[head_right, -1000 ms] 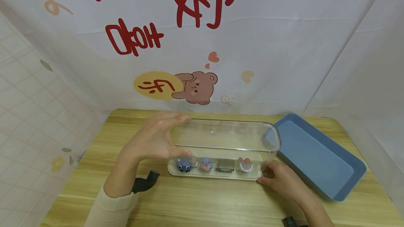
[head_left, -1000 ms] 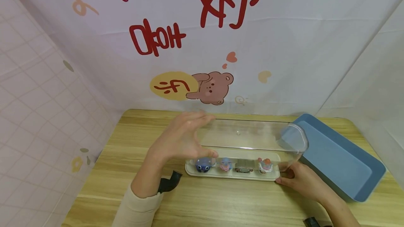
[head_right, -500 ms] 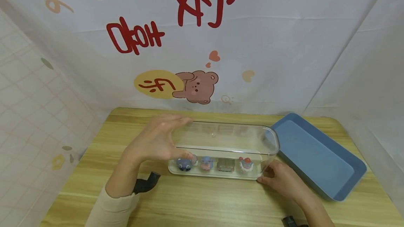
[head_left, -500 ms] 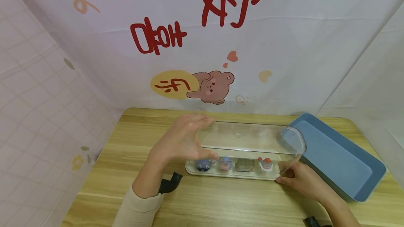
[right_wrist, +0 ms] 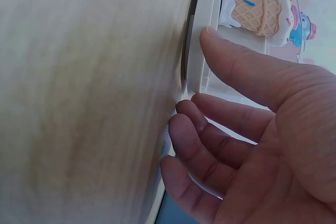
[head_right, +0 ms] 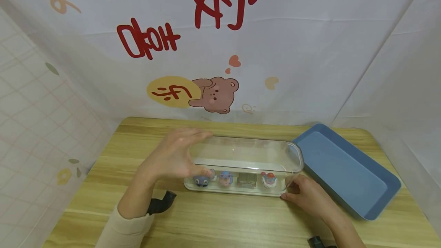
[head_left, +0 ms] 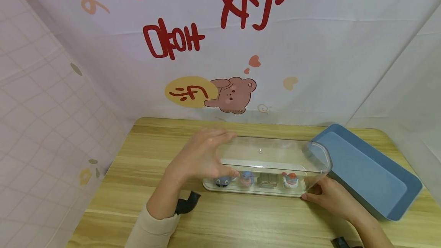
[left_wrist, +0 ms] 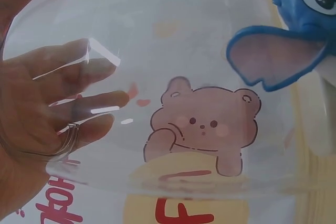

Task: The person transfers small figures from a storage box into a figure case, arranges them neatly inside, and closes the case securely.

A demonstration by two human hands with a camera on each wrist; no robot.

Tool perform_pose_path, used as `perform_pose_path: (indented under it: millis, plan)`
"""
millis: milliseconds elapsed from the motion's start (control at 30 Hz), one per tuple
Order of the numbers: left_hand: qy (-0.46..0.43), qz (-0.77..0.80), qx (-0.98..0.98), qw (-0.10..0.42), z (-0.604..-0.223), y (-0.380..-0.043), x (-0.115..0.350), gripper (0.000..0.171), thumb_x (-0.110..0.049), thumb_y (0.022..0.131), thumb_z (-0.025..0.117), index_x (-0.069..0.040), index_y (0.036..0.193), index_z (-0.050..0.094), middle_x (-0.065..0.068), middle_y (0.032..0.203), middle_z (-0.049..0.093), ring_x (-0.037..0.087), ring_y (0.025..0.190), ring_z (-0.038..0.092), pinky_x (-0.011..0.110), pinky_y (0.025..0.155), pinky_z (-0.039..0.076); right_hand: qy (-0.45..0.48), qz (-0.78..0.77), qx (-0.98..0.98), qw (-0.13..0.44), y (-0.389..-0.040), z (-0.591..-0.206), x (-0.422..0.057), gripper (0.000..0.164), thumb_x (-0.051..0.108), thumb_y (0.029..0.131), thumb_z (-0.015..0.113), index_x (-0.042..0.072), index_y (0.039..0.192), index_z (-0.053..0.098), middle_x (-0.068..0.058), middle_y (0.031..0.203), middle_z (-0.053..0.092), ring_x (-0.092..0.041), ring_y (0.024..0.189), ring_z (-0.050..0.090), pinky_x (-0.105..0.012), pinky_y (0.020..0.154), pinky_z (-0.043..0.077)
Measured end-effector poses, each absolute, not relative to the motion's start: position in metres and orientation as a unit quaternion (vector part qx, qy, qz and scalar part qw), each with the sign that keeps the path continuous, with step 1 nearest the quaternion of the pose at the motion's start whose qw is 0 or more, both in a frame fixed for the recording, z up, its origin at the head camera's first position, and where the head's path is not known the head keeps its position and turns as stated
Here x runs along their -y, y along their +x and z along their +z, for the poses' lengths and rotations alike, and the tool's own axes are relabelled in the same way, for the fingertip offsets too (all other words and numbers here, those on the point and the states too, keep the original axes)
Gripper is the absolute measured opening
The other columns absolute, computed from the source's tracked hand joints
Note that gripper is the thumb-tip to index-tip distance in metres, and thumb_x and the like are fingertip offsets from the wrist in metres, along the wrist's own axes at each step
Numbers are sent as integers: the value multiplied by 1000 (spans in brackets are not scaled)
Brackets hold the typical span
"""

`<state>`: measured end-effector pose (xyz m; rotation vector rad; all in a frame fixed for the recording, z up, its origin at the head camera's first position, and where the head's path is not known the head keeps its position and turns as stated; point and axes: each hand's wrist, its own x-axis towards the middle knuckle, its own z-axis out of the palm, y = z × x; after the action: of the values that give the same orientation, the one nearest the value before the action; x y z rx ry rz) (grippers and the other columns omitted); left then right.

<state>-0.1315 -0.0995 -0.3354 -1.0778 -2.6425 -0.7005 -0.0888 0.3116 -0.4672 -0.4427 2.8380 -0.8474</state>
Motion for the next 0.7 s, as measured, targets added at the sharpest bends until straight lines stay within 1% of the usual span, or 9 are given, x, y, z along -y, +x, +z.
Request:
perform_pose_path:
  millis: [400,633,700]
  plan:
    - [-350,-238,902,87,-340,-130,97,91,-58,65,94,-9,138,69,4,138,69,26,130,61,46,113,43,-144,-284,-944,85,-89,-467,-311,39,33,84,89,12,109,69,14,86,70,1,77,62,-28,65,53]
    - [-352,-240,901,85,-343,-130,96,92,-57,65,94,-8,137,69,5,137,69,26,129,62,47,113,44,-142,-269,-949,84,-89,-467,-311,28,33,83,89,16,96,71,15,77,65,2,70,55,-27,61,47]
    - [-353,-238,901,83,-343,-130,95,91,-58,65,94,-9,138,68,5,137,69,26,129,62,47,113,44,-142,-267,-950,83,-89,-466,-311,29,34,83,89,15,97,71,16,77,65,2,70,55,-27,61,47]
